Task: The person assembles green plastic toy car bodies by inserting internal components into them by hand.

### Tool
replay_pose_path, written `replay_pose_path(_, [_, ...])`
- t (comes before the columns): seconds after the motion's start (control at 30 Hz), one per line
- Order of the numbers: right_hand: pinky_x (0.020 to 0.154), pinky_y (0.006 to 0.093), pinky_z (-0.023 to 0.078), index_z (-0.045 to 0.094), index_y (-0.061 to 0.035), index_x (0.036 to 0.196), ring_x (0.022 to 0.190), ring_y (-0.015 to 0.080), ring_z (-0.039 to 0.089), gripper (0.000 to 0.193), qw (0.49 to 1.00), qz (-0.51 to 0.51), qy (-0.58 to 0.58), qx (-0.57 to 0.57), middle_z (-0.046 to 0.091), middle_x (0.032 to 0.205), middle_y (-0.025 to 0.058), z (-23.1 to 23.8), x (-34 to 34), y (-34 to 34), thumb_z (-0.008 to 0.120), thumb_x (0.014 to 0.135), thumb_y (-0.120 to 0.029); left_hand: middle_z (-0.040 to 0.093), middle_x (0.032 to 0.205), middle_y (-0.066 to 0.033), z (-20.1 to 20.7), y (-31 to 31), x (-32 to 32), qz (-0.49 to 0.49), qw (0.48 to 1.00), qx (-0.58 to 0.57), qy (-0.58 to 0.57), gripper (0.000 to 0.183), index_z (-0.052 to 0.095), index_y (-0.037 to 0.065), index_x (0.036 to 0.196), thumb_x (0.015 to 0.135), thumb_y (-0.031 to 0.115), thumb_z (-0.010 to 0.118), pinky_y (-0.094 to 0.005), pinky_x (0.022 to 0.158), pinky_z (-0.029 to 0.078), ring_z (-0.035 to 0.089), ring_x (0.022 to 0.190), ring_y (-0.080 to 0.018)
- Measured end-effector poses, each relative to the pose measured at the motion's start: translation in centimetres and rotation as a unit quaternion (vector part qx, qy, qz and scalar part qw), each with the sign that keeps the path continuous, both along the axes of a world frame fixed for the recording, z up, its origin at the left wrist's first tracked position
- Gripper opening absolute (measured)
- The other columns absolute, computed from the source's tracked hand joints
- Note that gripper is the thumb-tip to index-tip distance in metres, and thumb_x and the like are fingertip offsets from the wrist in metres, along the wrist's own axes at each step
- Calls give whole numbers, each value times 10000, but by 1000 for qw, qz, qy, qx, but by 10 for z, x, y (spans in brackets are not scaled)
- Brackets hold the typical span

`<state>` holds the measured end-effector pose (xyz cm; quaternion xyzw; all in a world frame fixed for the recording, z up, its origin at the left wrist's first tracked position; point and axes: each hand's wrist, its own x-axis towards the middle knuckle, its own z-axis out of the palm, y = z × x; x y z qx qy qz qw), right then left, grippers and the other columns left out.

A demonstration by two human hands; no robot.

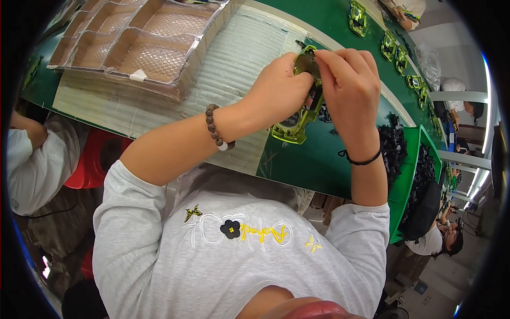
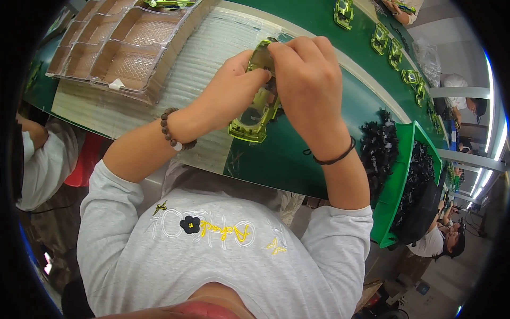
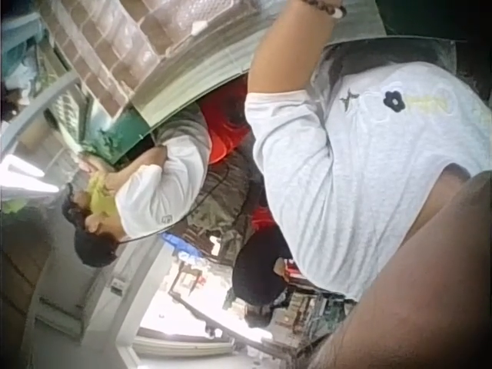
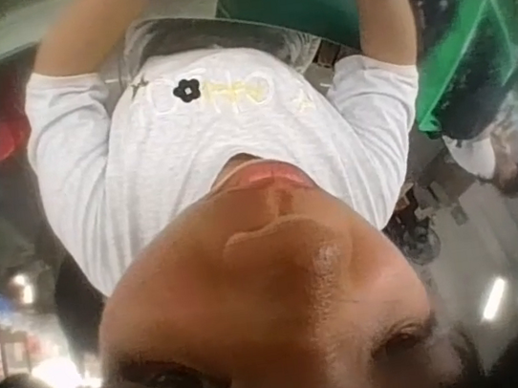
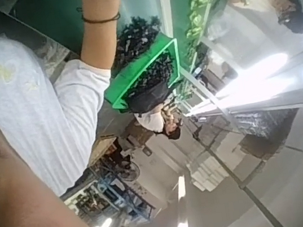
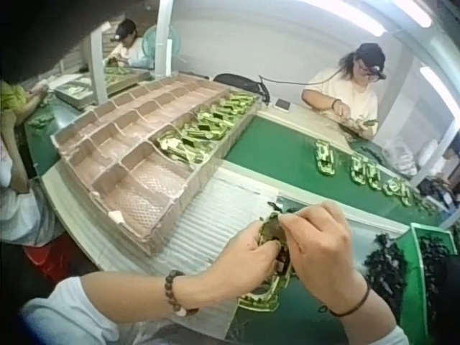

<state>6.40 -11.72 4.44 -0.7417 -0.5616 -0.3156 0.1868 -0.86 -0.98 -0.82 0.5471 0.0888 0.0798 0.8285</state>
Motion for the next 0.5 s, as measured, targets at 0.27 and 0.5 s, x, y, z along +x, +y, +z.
replay_pose_path(0.27, [652, 338, 450, 642, -51, 829, 722, 253, 537, 137, 993, 13, 97, -64, 588, 748, 76, 19, 12, -9, 646, 696, -18, 584, 720, -73, 6, -4, -5, -24, 999, -31, 36, 192, 505, -34, 948, 827, 110, 462, -275, 527, 443, 578, 598, -130])
replay_pose_path(0.5, [690, 224, 486, 576, 81, 1056, 778, 94, 588, 317, 702, 125, 664, -226, 637, 880, 53, 32, 56, -13, 623, 846, -153, 629, 802, -114, 34, 28, -18, -84, 918, 385, 35, 262, 552, 7, 971, 879, 247, 502, -317, 593, 472, 615, 671, -211])
